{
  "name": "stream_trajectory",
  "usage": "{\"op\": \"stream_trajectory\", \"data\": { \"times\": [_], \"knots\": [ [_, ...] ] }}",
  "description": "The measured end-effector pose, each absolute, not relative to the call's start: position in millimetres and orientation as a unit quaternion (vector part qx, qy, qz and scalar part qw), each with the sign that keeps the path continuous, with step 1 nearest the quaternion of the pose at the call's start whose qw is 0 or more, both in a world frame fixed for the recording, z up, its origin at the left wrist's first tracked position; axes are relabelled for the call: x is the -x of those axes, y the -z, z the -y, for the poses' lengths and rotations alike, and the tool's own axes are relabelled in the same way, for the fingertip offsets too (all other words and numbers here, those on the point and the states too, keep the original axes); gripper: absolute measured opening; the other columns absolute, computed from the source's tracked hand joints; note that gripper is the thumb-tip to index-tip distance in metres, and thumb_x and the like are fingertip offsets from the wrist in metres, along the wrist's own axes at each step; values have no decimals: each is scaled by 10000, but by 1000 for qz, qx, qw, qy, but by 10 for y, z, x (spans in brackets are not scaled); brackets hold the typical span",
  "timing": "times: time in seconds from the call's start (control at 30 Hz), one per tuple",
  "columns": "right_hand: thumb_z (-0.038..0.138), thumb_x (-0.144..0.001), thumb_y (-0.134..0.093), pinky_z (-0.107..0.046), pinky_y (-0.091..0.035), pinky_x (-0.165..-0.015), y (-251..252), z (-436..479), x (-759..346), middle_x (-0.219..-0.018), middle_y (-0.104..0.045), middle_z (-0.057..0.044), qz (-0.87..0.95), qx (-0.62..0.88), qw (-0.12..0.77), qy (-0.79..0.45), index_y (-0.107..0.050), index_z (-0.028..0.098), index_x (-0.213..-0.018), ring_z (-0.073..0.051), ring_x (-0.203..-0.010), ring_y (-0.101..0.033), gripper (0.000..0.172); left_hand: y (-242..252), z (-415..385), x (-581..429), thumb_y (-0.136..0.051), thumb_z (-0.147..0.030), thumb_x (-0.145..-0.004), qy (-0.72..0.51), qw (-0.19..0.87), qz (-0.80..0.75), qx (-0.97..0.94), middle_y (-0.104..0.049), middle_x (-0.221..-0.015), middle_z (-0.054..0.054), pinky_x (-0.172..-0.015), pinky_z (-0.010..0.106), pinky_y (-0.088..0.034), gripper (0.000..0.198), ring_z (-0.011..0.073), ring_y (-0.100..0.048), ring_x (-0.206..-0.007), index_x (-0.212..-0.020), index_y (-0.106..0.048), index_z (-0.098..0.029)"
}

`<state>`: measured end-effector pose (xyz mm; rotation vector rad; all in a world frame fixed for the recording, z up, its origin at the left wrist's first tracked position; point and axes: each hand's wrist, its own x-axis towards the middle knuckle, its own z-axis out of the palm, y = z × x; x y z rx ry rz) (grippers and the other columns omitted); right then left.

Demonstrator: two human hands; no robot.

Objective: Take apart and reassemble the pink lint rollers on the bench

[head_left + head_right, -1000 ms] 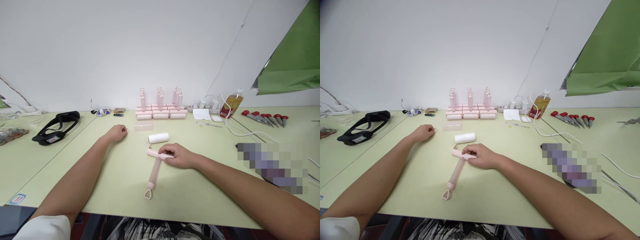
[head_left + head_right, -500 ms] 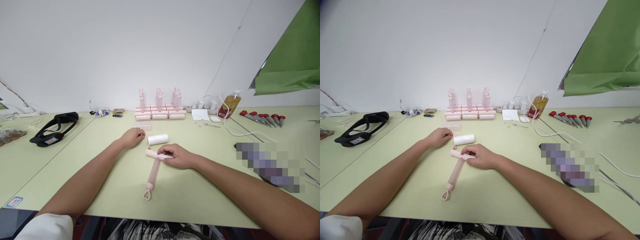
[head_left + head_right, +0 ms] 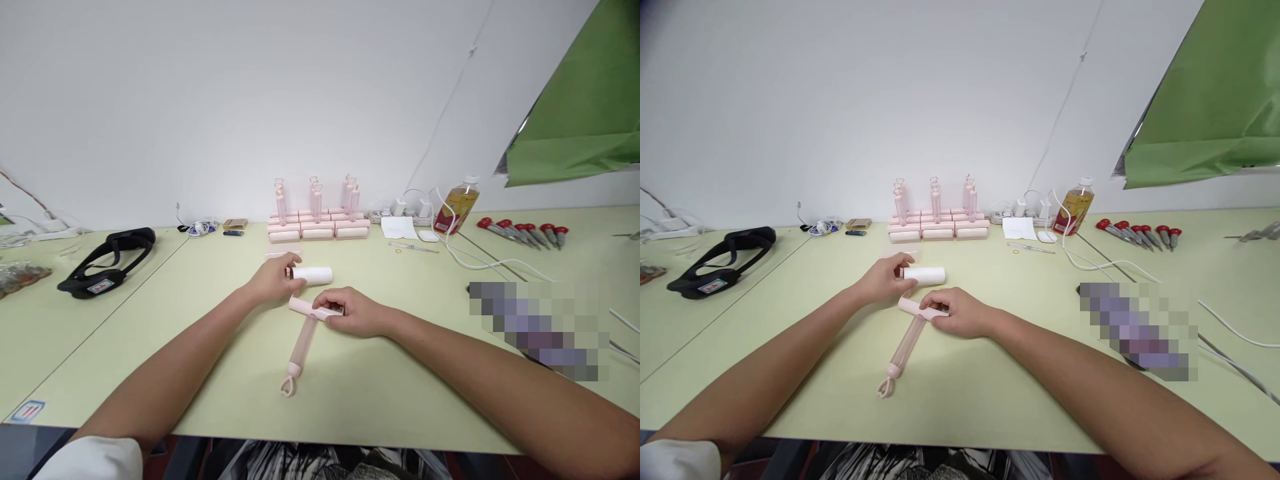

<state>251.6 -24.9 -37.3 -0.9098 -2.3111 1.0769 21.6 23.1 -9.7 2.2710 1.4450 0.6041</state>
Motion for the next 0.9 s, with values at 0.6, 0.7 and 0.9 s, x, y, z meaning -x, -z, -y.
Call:
{"op": "stream_trajectory", "data": {
  "times": [0.6,0.7,0.9],
  "knots": [
    [134,-729,-545,-234,-392,-635,404,241,-2511,-888,-634,3,829,332,223,-392,-650,220,-1033,-131,-719,-522,332,143,-971,698,-671,-419,-721,-460,101,-609,-638,-657,-1043,64,-792,307,-461,515,167,-605,-850,-1157,-498,-205],
    [138,-732,-552,-234,-391,-637,407,237,-2516,-872,-626,4,829,332,223,-390,-650,216,-1029,-130,-717,-519,322,170,-1040,648,-663,-400,-728,-459,91,-595,-654,-653,-1062,71,-798,315,-462,507,173,-603,-861,-1168,-511,-199],
    [151,-734,-561,-238,-395,-649,418,225,-2518,-916,-631,-7,831,332,219,-389,-649,212,-1050,-137,-744,-527,334,192,-1133,587,-634,-389,-749,-455,74,-572,-678,-652,-1080,75,-828,349,-465,491,193,-604,-889,-1184,-509,-198]
  ]
}}
